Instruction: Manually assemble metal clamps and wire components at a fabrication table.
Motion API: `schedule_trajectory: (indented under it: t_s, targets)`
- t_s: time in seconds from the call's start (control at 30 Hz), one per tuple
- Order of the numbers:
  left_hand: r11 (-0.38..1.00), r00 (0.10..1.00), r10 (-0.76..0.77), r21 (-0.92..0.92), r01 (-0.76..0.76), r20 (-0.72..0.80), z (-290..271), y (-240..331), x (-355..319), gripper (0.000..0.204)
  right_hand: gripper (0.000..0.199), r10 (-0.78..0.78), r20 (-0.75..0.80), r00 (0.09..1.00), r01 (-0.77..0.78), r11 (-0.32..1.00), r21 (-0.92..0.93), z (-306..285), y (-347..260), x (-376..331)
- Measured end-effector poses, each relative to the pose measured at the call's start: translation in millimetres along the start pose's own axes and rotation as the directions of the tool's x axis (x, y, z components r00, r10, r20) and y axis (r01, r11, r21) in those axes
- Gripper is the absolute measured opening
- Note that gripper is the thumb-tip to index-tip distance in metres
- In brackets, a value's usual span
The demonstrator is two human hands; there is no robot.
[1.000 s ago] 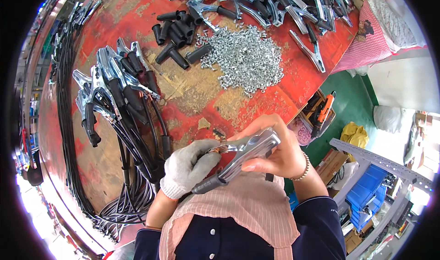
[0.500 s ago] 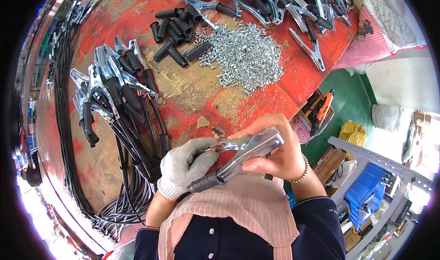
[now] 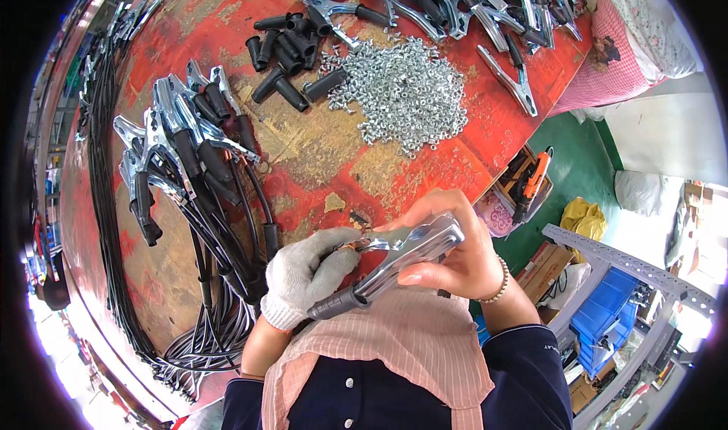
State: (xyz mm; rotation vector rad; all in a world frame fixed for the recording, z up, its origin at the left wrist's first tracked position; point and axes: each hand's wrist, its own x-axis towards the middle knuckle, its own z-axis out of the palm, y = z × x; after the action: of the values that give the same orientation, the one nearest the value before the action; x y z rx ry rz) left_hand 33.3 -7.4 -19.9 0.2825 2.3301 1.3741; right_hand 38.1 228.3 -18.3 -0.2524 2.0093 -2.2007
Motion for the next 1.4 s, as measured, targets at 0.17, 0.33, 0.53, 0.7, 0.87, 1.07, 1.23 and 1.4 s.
schedule_trajectory:
  t_s: [0.17,0.33,0.53,0.7,0.87,1.07,1.23,1.4]
  targets:
    - [0.989,0.992,-0.02,-0.142,0.038,0.125,-4,2,5,0.027,0.064,0.074,0.036,0.997,-0.075,0.997,0.008,-8,0,-2]
    - [0.865,0.926,-0.179,-0.394,0.309,0.332,-8,2,13,0.029,0.068,0.06,0.166,0.984,-0.054,0.998,-0.042,-15,-3,15]
    - [0.715,0.927,-0.332,-0.595,0.367,0.172,-5,-7,14,0.032,0.017,-0.221,0.099,0.97,0.169,0.329,-0.929,-41,33,60]
    - [0.653,0.914,-0.384,-0.661,0.369,0.132,-5,-17,13,0.023,0.016,-0.291,0.037,0.956,0.111,0.242,-0.964,-30,48,60]
    - [0.674,0.954,-0.284,-0.688,0.269,0.095,-3,-20,8,0.031,0.013,-0.257,0.054,0.965,0.083,0.103,-0.991,-22,45,61]
    - [0.728,0.964,-0.232,-0.633,0.262,0.133,-11,-15,7,0.031,0.017,-0.247,-0.033,0.968,0.068,0.39,-0.918,-9,28,57]
    - [0.739,0.957,-0.235,-0.608,0.289,0.17,-16,-8,6,0.031,0.017,-0.208,0.069,0.976,0.139,0.343,-0.929,-9,49,66]
    - [0.707,0.967,-0.209,-0.66,0.254,0.149,-12,-16,6,0.031,0.015,-0.41,0.224,0.884,0.238,-0.017,-0.971,-8,46,82]
